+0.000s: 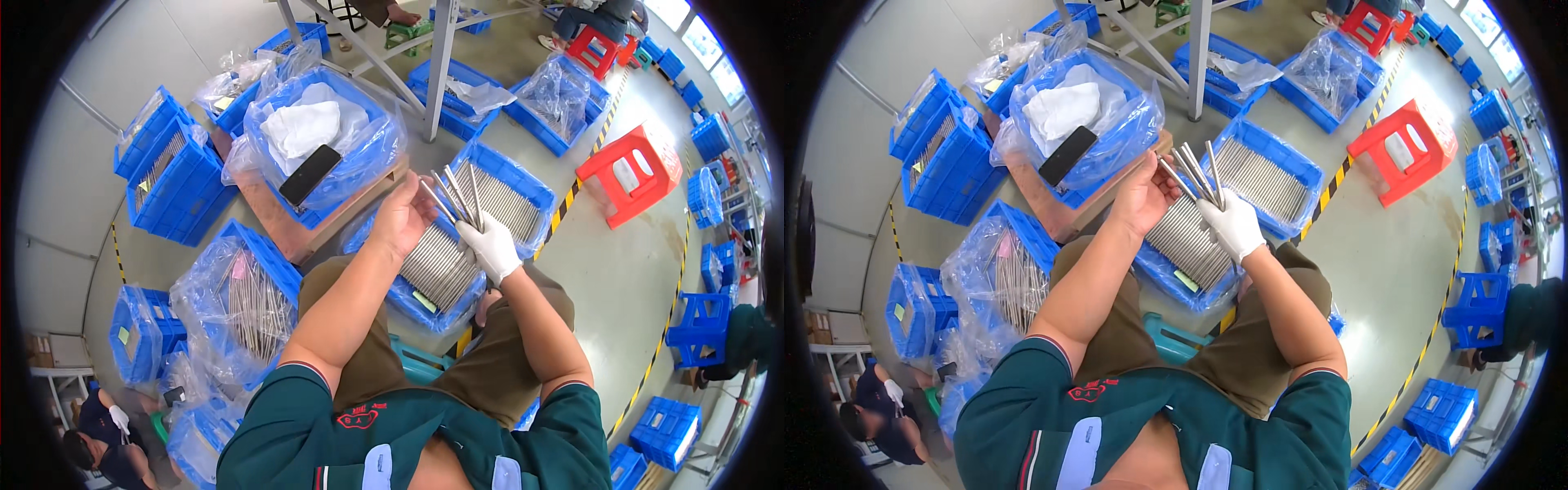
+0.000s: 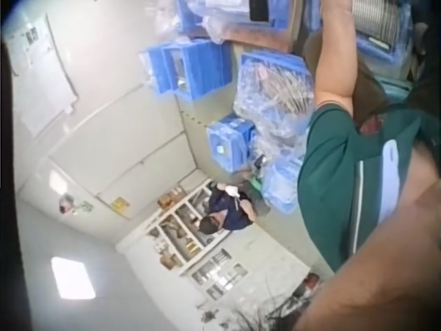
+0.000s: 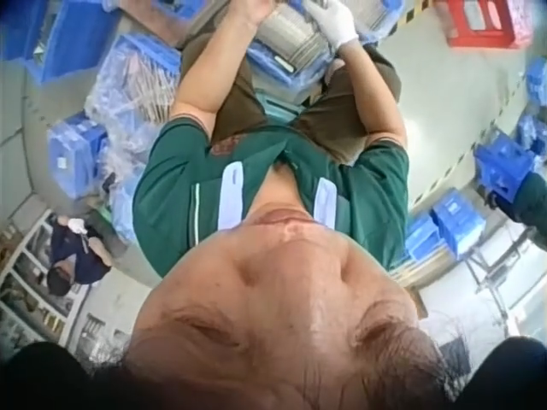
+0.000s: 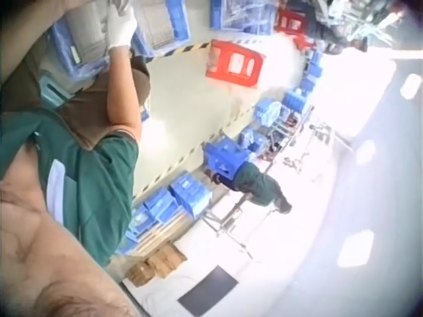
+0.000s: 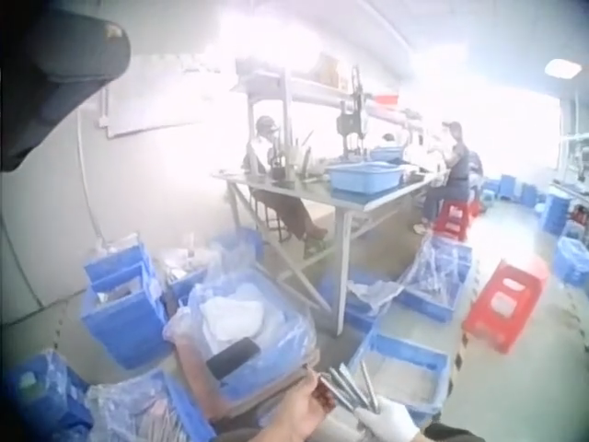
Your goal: The recorder is manually sorting and arranging thin metal rods into plastic trays within a manufacturing environment.
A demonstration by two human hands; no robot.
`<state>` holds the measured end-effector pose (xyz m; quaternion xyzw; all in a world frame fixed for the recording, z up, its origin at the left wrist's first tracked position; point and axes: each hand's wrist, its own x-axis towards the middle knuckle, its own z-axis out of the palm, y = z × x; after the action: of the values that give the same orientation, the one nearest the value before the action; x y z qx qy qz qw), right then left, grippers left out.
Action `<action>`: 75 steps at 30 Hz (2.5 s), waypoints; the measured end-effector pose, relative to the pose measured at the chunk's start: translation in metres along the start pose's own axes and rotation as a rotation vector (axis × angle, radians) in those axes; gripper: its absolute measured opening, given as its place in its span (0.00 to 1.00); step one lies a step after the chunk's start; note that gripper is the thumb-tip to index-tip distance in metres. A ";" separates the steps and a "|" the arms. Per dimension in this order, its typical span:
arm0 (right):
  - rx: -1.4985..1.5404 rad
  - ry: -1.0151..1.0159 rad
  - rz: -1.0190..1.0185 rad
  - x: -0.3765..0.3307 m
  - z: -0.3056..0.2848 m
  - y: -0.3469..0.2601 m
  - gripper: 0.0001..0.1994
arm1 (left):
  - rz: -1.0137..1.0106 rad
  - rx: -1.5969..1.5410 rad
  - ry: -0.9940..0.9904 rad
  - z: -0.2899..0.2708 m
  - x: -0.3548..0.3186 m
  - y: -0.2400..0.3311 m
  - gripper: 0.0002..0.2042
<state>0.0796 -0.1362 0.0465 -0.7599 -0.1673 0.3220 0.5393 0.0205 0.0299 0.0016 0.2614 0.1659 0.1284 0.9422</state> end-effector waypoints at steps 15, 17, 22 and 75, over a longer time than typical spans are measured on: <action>0.320 0.098 -0.080 0.020 0.000 0.004 0.10 | 0.038 0.298 -0.034 0.027 -0.008 -0.040 0.11; 0.388 0.103 -0.091 0.019 0.000 0.007 0.08 | 0.012 0.349 -0.035 0.028 -0.006 -0.034 0.11; 0.632 -0.047 0.064 0.013 0.000 0.002 0.07 | 0.036 0.363 0.024 0.026 -0.010 -0.042 0.10; 0.143 0.047 -0.155 0.047 -0.010 0.008 0.18 | -0.341 0.641 -0.405 0.025 -0.024 -0.031 0.12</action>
<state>0.1202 -0.1179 0.0268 -0.7114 -0.1895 0.2727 0.6194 0.0130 -0.0150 0.0105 0.5302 0.0498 -0.1416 0.8344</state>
